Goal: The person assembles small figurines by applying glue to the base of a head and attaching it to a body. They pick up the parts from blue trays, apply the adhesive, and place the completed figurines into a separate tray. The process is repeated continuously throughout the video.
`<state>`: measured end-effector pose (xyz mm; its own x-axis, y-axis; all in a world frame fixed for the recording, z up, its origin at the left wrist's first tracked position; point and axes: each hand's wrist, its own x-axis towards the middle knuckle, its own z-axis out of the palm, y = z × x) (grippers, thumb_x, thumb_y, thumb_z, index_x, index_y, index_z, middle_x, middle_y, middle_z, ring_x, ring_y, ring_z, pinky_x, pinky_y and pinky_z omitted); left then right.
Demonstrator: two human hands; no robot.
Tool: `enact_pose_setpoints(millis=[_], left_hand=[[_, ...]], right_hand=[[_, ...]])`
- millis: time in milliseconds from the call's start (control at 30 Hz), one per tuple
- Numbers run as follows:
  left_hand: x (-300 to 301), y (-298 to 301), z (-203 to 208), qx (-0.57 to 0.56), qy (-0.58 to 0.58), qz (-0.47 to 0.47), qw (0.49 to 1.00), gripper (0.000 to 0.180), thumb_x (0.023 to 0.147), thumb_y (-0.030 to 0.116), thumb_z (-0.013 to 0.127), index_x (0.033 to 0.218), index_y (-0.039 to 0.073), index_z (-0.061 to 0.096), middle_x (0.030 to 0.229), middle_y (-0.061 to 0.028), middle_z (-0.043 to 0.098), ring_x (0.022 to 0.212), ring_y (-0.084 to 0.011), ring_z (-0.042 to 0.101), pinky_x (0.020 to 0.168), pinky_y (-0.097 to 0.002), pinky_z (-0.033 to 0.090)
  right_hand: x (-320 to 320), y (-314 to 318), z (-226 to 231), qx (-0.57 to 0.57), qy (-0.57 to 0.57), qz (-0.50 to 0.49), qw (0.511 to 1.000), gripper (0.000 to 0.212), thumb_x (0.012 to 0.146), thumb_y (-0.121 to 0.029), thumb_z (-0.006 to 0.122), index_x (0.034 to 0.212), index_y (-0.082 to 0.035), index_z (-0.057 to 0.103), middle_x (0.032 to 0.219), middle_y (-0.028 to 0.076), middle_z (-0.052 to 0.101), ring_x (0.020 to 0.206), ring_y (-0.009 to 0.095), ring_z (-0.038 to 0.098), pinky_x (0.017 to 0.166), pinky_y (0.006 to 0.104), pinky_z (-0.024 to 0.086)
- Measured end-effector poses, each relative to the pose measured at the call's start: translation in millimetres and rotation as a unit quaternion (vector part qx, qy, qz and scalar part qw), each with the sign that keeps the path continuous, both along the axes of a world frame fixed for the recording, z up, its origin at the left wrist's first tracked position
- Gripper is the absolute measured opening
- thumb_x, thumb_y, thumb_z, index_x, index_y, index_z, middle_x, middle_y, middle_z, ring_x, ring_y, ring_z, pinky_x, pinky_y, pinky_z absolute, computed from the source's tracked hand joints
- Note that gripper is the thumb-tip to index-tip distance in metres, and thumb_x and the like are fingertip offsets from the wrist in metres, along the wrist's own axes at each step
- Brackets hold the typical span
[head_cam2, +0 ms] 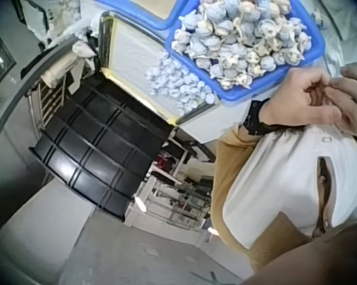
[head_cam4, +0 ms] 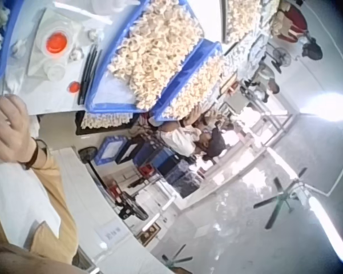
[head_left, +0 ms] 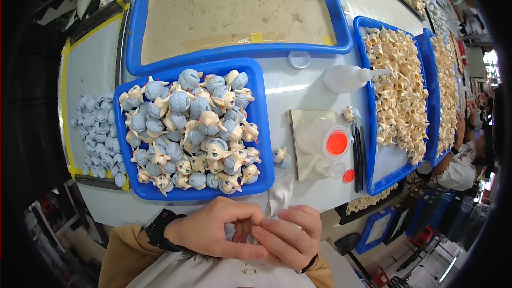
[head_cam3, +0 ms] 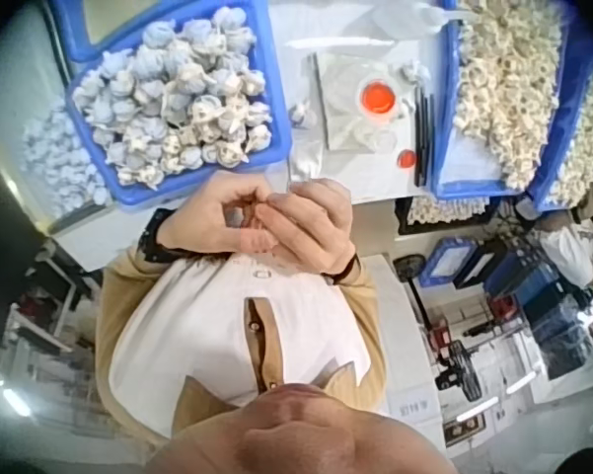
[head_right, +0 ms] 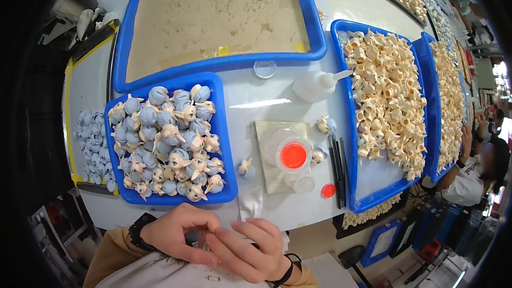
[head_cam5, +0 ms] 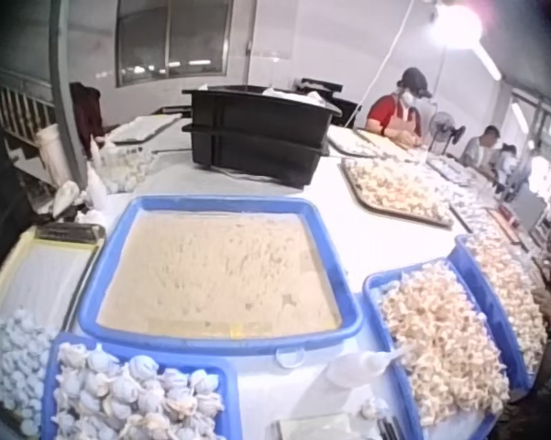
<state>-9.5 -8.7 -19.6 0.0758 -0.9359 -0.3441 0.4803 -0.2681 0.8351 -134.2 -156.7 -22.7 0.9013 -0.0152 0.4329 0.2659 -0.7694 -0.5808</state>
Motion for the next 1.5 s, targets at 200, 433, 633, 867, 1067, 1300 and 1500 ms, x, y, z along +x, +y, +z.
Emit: enact_pose_setpoints(millis=[200,433,633,867,1067,1300,1500], left_hand=[[12,15,37,0.011,-0.275,0.129,0.953,0.03,0.072,0.013,0.069,0.097,0.002,0.058,0.091,-0.0073,0.058,0.076,-0.0116,0.055,0.058,-0.0206,0.044],[83,8,73,0.124,-0.564,0.165,0.8,0.031,0.072,0.007,0.063,0.102,0.001,0.057,0.099,-0.0093,0.058,0.084,-0.0188,0.055,0.069,-0.0266,0.043],[97,2,62,0.109,-0.737,0.054,0.665,0.041,0.073,0.01,0.063,0.112,0.002,0.053,0.112,-0.0132,0.053,0.105,-0.0295,0.048,0.089,-0.0371,0.037],[90,179,72,0.367,-0.627,0.205,0.655,0.074,0.066,0.026,0.067,0.13,0.005,0.035,0.134,-0.0106,0.035,0.125,-0.0245,0.032,0.101,-0.0363,0.025],[31,236,12,0.425,-0.59,0.237,0.644,0.104,0.061,0.022,0.074,0.138,0.0,0.008,0.142,-0.0242,0.012,0.132,-0.0347,0.014,0.107,-0.0375,0.015],[52,225,-6,0.403,-0.601,0.2,0.66,0.099,0.073,0.029,0.066,0.138,-0.002,-0.001,0.143,-0.0255,0.002,0.135,-0.0337,0.003,0.108,-0.0387,0.01],[87,219,-9,0.311,-0.638,0.224,0.668,0.088,0.08,0.036,0.058,0.139,-0.001,0.003,0.144,-0.0231,0.005,0.135,-0.032,0.004,0.108,-0.0384,0.008]], right_hand=[[-11,-12,0,0.138,-0.035,0.009,0.99,0.05,0.068,-0.045,0.072,0.099,-0.009,0.056,0.097,0.015,0.053,0.082,0.028,0.053,0.064,0.0345,0.047],[-25,-17,-9,0.142,-0.112,-0.042,0.983,0.042,0.079,-0.041,0.061,0.091,-0.001,0.057,0.082,0.015,0.056,0.066,0.027,0.055,0.055,0.0332,0.045],[-39,-17,-10,0.169,-0.137,-0.048,0.975,0.027,0.08,-0.027,0.058,0.085,0.0,0.057,0.075,0.014,0.057,0.06,0.025,0.053,0.051,0.0323,0.042],[-51,-23,-22,0.235,-0.147,-0.125,0.953,0.026,0.086,-0.024,0.05,0.08,0.0,0.055,0.072,0.013,0.057,0.059,0.023,0.052,0.054,0.0324,0.041],[-46,-36,-15,0.19,-0.097,-0.083,0.973,0.021,0.085,-0.02,0.05,0.083,0.0,0.055,0.075,0.014,0.057,0.061,0.024,0.051,0.054,0.033,0.04],[-36,-29,2,0.212,-0.109,-0.06,0.969,0.023,0.086,-0.013,0.054,0.083,0.009,0.06,0.075,0.019,0.059,0.064,0.03,0.056,0.057,0.0363,0.046],[-37,-21,-1,0.218,-0.089,-0.074,0.969,0.023,0.087,-0.016,0.054,0.089,0.006,0.06,0.08,0.017,0.059,0.067,0.029,0.055,0.06,0.0354,0.046]])
